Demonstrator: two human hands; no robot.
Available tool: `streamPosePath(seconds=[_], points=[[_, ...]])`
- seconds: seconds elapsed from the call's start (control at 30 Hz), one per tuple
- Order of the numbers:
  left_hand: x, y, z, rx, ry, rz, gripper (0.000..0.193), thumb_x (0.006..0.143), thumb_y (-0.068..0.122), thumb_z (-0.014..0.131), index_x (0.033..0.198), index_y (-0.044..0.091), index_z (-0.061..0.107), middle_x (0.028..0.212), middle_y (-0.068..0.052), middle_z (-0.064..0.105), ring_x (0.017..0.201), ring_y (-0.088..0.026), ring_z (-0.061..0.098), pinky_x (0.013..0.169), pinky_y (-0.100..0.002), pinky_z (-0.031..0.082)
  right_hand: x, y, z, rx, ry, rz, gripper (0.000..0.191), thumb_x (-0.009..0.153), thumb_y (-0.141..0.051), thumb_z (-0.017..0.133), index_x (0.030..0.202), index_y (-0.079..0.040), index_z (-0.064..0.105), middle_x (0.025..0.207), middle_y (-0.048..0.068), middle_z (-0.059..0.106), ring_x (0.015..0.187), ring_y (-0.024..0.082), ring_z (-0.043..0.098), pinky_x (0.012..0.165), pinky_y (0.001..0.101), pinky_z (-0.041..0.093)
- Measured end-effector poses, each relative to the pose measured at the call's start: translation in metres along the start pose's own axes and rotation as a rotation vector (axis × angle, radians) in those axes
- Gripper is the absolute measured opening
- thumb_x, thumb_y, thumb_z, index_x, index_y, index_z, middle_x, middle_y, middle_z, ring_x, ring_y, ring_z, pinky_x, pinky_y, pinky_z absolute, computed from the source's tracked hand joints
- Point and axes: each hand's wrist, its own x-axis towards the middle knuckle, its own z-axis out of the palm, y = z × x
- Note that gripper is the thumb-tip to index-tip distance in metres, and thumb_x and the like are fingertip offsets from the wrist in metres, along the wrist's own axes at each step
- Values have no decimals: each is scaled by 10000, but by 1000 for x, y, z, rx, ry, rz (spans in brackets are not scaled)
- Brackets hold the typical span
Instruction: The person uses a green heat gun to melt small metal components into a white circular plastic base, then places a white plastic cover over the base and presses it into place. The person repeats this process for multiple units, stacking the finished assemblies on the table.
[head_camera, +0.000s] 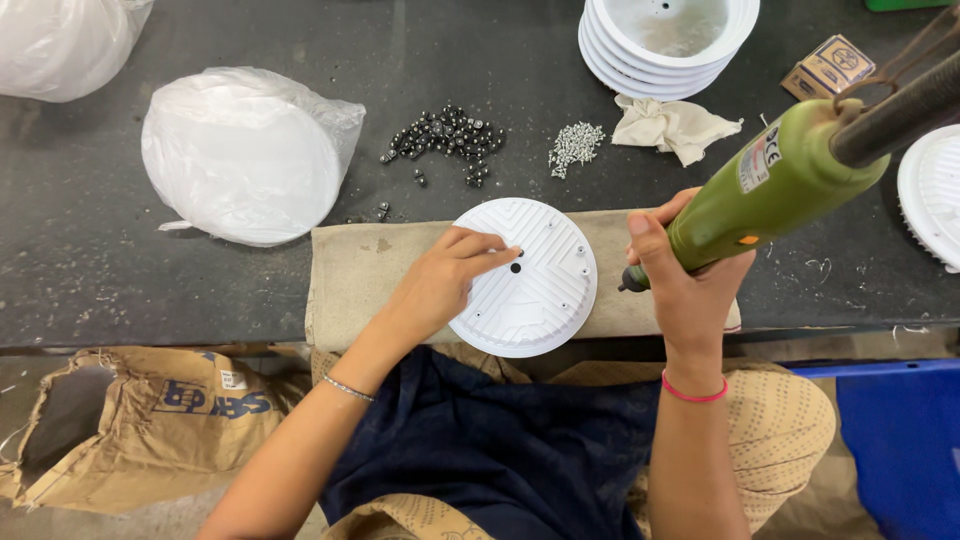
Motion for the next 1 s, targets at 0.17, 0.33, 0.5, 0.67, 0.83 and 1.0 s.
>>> streamPosePath(seconds=[0.17, 0.33, 0.5, 0.67, 0.83, 1.0], points=[[-5, 14, 7, 124, 36, -4, 705, 676, -175, 573, 1307, 114, 692, 1283, -50, 666, 1156, -298, 586, 924, -378, 540, 1, -3, 3, 13, -7, -3, 167, 1028, -20, 753, 1048, -21, 588, 800, 36, 645, 671, 86, 614, 647, 226, 512], [-10, 24, 11, 193, 75, -19, 661, 696, -138, 591, 1313, 87, 670, 1307, -53, 641, 1143, -322, 565, 919, -396, 532, 6, -6, 13, 7, -5, -13, 149, 1020, -15, 739, 1019, -20, 590, 833, 18, 621, 700, 89, 605, 657, 241, 501], [-10, 26, 16, 170, 146, -78, 667, 680, -149, 577, 1288, 100, 695, 1281, -32, 667, 1120, -309, 566, 934, -401, 528, 14, -7, 28, 37, -4, 7, 129, 1021, -18, 723, 986, -17, 599, 788, 9, 609, 670, 79, 591, 629, 237, 483], [-11, 37, 21, 152, 229, -115, 562, 741, -92, 619, 1265, 95, 702, 1276, -62, 664, 1134, -330, 566, 960, -412, 510, 20, -9, 43, 79, -6, 32, 122, 977, -12, 715, 945, -29, 599, 735, -2, 612, 621, 62, 585, 578, 222, 469], [-7, 46, 23, 108, 330, -101, 376, 847, 29, 682, 1222, 54, 708, 1219, -67, 681, 1117, -340, 570, 957, -420, 499, 26, -10, 50, 93, -23, 15, 154, 1000, -30, 707, 889, -22, 601, 721, 11, 595, 621, 80, 578, 583, 240, 463], [-6, 47, 24, 79, 383, -94, 304, 881, 81, 701, 1182, 48, 727, 1185, -62, 700, 1083, -325, 581, 930, -414, 504, 32, -9, 52, 171, -59, -57, 237, 1035, -206, 680, 929, -25, 569, 793, 34, 571, 684, 106, 578, 639, 264, 490]])
